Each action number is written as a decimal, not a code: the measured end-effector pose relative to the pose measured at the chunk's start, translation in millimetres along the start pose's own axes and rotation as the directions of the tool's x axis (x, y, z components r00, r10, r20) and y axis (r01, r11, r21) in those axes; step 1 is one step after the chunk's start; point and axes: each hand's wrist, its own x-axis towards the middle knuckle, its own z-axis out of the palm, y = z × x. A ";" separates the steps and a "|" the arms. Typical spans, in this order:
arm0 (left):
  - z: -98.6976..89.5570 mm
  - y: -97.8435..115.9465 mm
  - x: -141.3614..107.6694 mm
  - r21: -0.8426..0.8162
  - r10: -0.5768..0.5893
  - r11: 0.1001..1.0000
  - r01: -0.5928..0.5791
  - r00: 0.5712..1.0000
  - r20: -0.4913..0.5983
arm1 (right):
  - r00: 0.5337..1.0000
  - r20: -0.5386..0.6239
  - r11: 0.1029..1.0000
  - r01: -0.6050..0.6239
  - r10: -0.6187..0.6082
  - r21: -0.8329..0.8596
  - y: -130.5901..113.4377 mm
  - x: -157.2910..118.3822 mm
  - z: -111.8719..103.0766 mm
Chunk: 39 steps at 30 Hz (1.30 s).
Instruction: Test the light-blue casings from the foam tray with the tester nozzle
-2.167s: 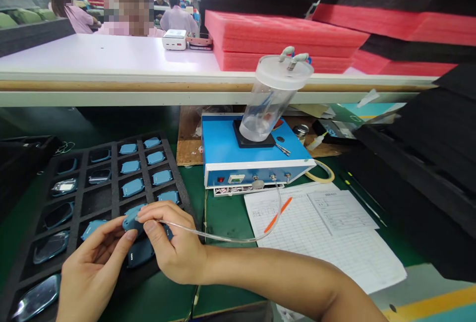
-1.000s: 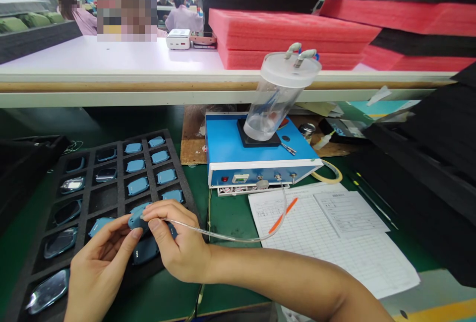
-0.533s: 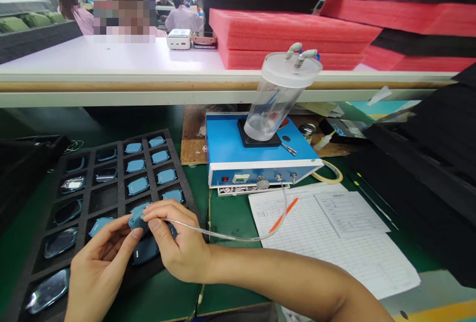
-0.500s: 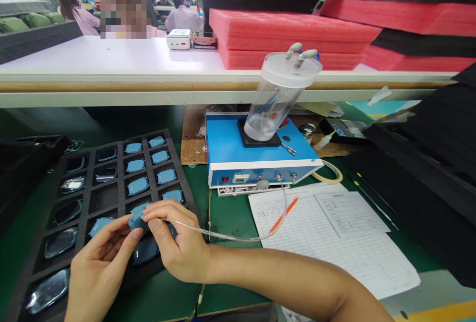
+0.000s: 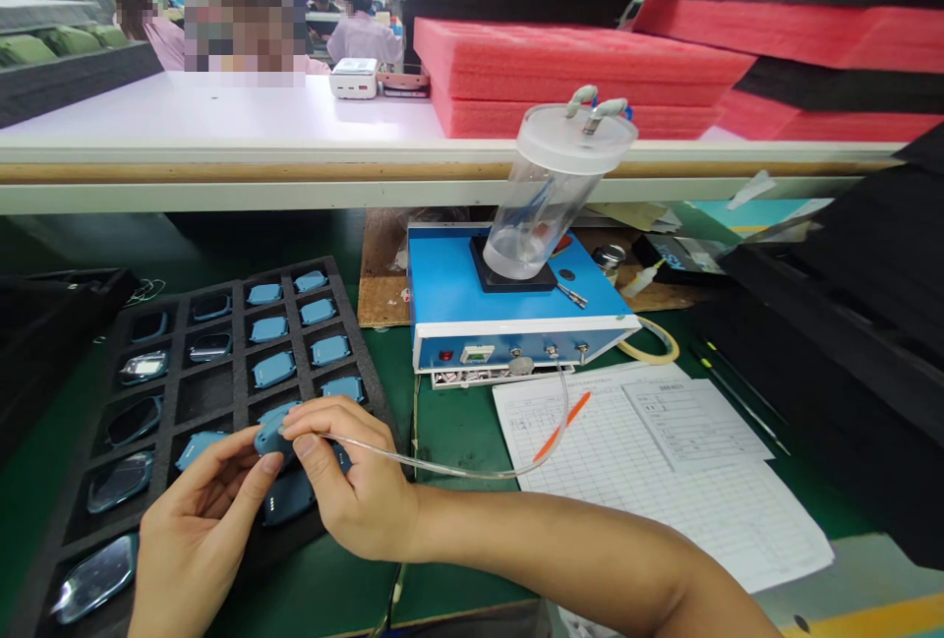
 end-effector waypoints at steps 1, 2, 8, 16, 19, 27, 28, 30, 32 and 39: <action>-0.3 0.0 0.0 -0.001 0.000 1.000 0.000 1.000 0.003 | 1.000 -0.001 1.000 0.000 0.000 0.001 0.0 0.2 -0.1; -0.6 0.0 -0.1 -0.002 0.000 1.000 0.000 1.000 0.008 | 1.000 -0.001 1.000 -0.001 0.001 0.000 0.0 0.5 -0.3; -0.4 -0.9 -0.7 -0.003 -0.017 1.000 0.018 0.999 0.029 | 0.999 0.022 0.999 -0.035 0.035 0.007 2.3 -4.6 -0.6; -5.7 -3.2 -4.6 -0.172 -0.050 0.983 0.065 0.995 0.092 | 0.914 0.098 0.918 -0.385 0.394 -0.100 -1.6 1.6 -2.2; -9.8 -3.9 -5.8 -0.209 -0.039 0.976 0.061 0.994 0.107 | 0.893 0.186 0.908 -0.378 0.409 -0.181 -7.2 14.0 -3.3; -14.0 -8.5 -8.7 -0.273 0.012 0.962 0.030 0.988 0.152 | 0.871 0.240 0.888 -0.358 0.429 -0.287 -14.3 26.4 1.7; -14.4 -8.6 -8.9 -0.278 0.012 0.960 0.030 0.989 0.150 | 0.868 0.247 0.886 -0.355 0.431 -0.299 -14.8 27.3 1.9; -15.3 -8.3 -9.3 -0.286 0.007 0.958 0.035 0.989 0.145 | 0.860 0.265 0.879 -0.343 0.436 -0.331 -16.3 29.1 1.6; -15.9 -8.0 -10.0 -0.291 -0.002 0.956 0.043 0.990 0.139 | 0.854 0.285 0.874 -0.325 0.435 -0.362 -18.7 30.9 0.6; -16.9 -10.1 -12.7 -0.261 0.032 0.965 0.003 0.991 0.129 | 0.828 0.344 0.855 -0.272 0.442 -0.442 -21.6 36.1 -5.3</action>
